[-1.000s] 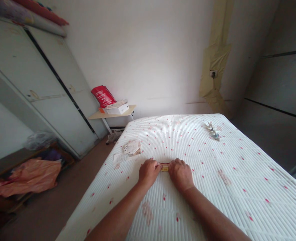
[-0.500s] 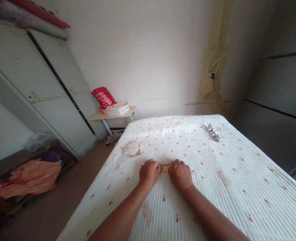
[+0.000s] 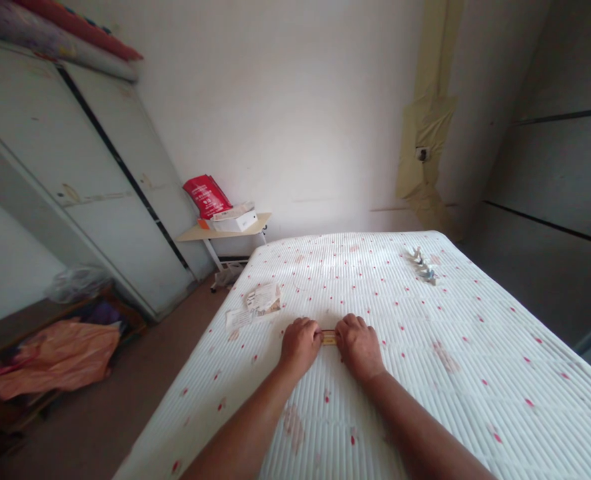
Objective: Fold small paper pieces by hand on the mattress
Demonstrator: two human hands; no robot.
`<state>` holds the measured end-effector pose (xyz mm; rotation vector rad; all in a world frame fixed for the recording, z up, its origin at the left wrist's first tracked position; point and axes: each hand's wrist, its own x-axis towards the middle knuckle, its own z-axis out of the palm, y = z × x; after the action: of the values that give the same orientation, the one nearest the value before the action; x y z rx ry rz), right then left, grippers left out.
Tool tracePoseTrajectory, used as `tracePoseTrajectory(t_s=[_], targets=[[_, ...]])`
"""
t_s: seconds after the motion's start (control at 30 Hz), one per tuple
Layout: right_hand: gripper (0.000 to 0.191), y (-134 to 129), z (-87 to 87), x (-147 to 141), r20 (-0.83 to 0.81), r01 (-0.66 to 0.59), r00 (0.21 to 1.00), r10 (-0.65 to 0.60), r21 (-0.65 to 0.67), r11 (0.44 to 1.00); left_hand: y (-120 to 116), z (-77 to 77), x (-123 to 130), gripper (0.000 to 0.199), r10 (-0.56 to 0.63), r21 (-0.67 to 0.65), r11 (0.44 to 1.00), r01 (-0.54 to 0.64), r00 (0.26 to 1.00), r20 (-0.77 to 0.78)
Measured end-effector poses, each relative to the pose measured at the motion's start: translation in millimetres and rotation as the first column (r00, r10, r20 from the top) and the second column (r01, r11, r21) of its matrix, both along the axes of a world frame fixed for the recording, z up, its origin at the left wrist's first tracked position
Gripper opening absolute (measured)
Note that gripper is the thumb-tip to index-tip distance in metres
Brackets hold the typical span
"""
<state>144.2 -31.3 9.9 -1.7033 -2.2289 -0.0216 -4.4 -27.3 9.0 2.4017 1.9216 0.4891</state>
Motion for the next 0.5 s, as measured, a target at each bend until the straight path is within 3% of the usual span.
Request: tracePoseTrajectory(t_s=[0.2, 0.5], targets=[[0.014, -1.8, 3.2, -5.1, -0.091, 0.074, 0.993, -0.081, -0.079, 0.994, 0.9, -2.5, -5.1, 0.009, 0.007, -0.049, 0.999, -0.003, 0.996, 0.092], [0.024, -1.3, 3.6, -8.6, -0.171, 0.131, 0.974, -0.147, -0.102, 0.986, 1.7, -5.2, -4.8, 0.011, 0.035, -0.046, 0.999, -0.028, 0.988, 0.148]])
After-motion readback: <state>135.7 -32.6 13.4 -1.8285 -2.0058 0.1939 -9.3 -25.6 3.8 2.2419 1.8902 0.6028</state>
